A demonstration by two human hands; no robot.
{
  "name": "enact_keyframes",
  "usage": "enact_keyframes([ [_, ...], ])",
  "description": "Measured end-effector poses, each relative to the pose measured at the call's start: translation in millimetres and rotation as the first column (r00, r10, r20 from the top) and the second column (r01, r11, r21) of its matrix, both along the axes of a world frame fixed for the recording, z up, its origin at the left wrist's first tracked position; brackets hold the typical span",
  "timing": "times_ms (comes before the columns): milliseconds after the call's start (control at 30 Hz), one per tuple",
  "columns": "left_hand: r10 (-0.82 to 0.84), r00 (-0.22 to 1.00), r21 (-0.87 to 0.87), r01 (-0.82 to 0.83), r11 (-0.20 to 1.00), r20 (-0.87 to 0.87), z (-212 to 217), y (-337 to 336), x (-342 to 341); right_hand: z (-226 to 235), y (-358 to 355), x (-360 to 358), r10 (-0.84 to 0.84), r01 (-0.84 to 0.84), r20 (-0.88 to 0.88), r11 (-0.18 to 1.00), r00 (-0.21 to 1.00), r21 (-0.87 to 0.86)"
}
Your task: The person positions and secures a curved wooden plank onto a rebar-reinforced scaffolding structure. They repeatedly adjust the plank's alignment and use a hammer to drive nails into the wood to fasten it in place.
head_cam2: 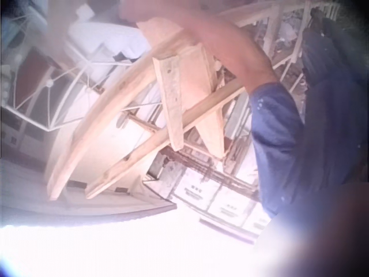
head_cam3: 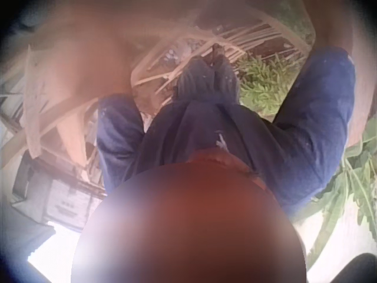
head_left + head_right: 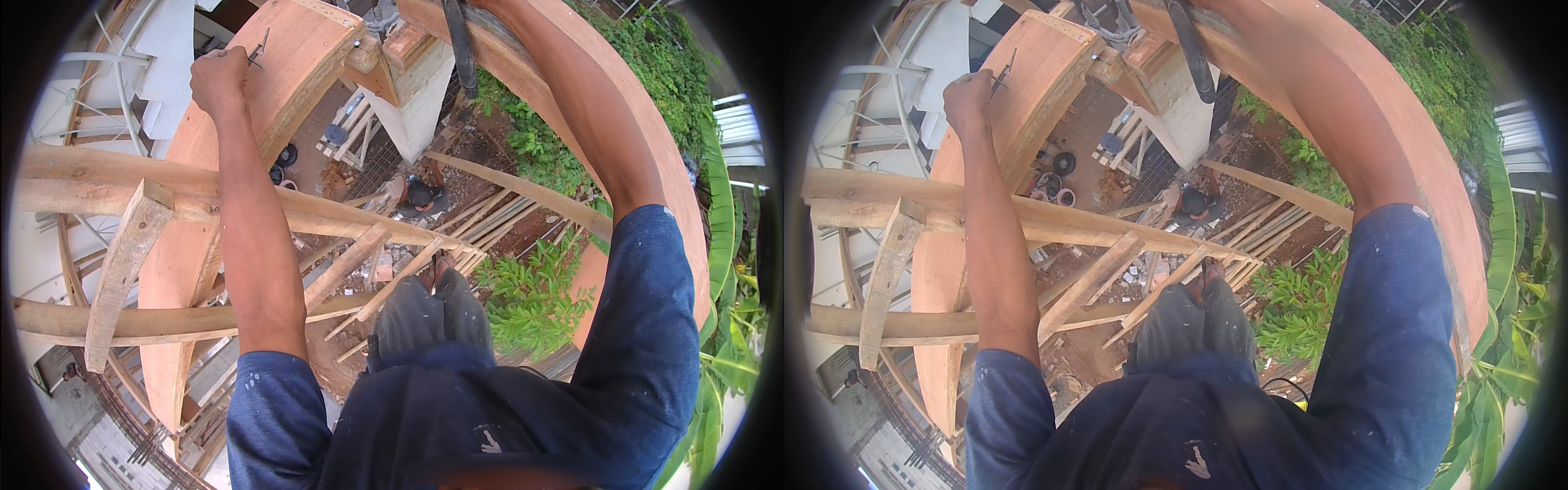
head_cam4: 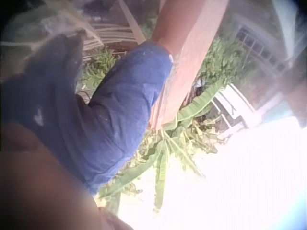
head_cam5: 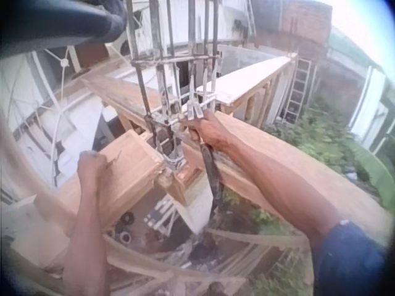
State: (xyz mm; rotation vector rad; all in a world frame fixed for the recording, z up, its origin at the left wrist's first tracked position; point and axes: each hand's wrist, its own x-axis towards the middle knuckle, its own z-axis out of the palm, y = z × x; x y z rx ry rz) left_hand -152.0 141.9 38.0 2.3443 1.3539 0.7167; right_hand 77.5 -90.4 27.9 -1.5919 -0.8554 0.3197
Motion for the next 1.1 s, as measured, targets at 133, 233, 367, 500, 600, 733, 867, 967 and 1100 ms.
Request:
enact_keyframes([
  [133, 0.003, 0.990, 0.162, -0.027, 0.986, 0.144, 15, -17, -2, 2, 1, -1, 0.024, -0.021, -0.080, 0.999, 0.997, 0.040],
  [233, -0.145, 0.898, 0.124, 0.103, 0.987, 0.415, 29, -38, -7, 4, 1, -1, 0.033, -0.031, -0.071, 0.999, 0.997, 0.038],
  [367, -0.268, 0.713, 0.083, 0.283, 0.955, 0.648, 36, -79, -19, 5, 0, -5, 0.053, -0.047, -0.132, 0.998, 0.990, 0.049],
  [500, -0.134, 0.459, -0.120, 0.482, 0.868, 0.879, -6, -149, -21, 5, -1, -6, 0.026, -0.018, -0.072, 0.995, 0.997, 0.101],
  [600, -0.046, 0.553, -0.272, 0.479, 0.834, 0.832, -54, -190, -4, 4, -3, -2, -0.027, 0.023, -0.160, 0.999, 0.987, -0.028],
  [733, 0.102, 0.541, -0.419, 0.504, 0.755, 0.835, -96, -209, 40, 2, -7, 4, 0.030, -0.030, -0.193, 1.000, 0.981, 0.004],
  [867, 0.103, 0.372, -0.245, 0.358, 0.901, 0.923, -105, -215, 76, 1, -10, 5, -0.025, 0.014, -0.146, 0.997, 0.989, -0.076],
  [967, -0.028, 0.415, -0.118, 0.321, 0.940, 0.909, -107, -208, 89, 3, -10, 2, -0.052, 0.044, -0.100, 0.995, 0.994, -0.085],
  [1100, -0.098, 0.476, -0.097, 0.369, 0.924, 0.874, -109, -200, 89, 12, -16, -6, 0.025, -0.028, -0.048, 0.997, 0.999, -0.077],
])
